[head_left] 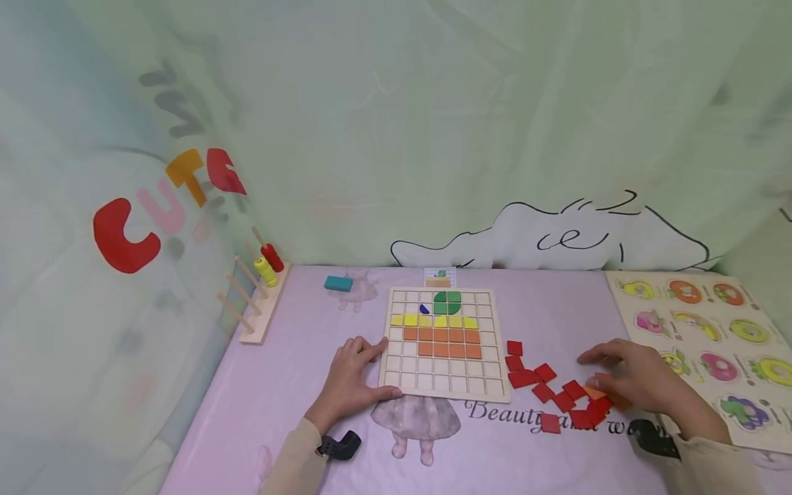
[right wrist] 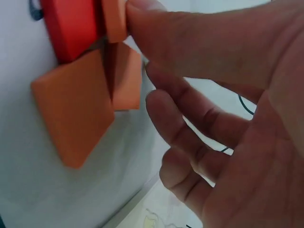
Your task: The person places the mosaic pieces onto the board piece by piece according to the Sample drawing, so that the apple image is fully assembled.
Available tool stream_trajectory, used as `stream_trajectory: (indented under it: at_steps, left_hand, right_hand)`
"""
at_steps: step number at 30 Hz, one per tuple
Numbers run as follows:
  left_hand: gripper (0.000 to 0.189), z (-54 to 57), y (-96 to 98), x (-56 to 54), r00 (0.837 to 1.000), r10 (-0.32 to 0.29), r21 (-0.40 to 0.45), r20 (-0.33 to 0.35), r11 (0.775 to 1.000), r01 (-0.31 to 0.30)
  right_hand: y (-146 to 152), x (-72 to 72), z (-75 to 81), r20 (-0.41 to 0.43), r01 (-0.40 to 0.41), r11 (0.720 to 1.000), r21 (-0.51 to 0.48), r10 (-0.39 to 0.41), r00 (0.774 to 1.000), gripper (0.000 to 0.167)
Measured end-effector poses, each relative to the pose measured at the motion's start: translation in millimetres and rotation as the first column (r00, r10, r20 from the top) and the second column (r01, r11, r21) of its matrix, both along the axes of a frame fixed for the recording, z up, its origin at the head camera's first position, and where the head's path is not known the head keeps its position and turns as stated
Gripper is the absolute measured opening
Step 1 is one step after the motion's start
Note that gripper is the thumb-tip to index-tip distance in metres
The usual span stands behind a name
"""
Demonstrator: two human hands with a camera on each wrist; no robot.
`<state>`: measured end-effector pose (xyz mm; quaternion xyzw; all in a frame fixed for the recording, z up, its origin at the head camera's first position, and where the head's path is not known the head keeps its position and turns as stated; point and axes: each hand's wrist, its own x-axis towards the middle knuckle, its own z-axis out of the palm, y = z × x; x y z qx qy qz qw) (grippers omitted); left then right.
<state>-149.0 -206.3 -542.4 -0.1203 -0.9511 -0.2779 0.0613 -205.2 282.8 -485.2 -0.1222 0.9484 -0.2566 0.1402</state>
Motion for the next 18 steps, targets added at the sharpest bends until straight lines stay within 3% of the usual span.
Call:
stream_trajectory:
  at_steps: [3, 10, 18]
  left_hand:
    - [0.097, -0.5, 0.4, -0.8, 1.000, -0.004, 0.001, -0.004, 1.000, 0.004]
    - [0.097, -3.2, 0.7, -1.5, 0.999, -0.012, -0.002, -0.034, 1.000, 0.012]
    - [0.098, -3.4, -1.3, -1.1, 1.000, -0.003, -0.008, -0.022, 1.000, 0.003]
  right_hand:
    - [0, 1.3, -0.1, 0.010, -0.001, 1.000, 0.007, 0.001, 1.000, 0.036]
    - [5, 3.7, -0.7, 0.119, 0.018, 1.000, 0.010, -0.019, 0.993, 0.042]
    - [5, 0.2, -10.0, 0.066, -0.002, 1.000, 0.004, 0.002, 0.998, 0.031]
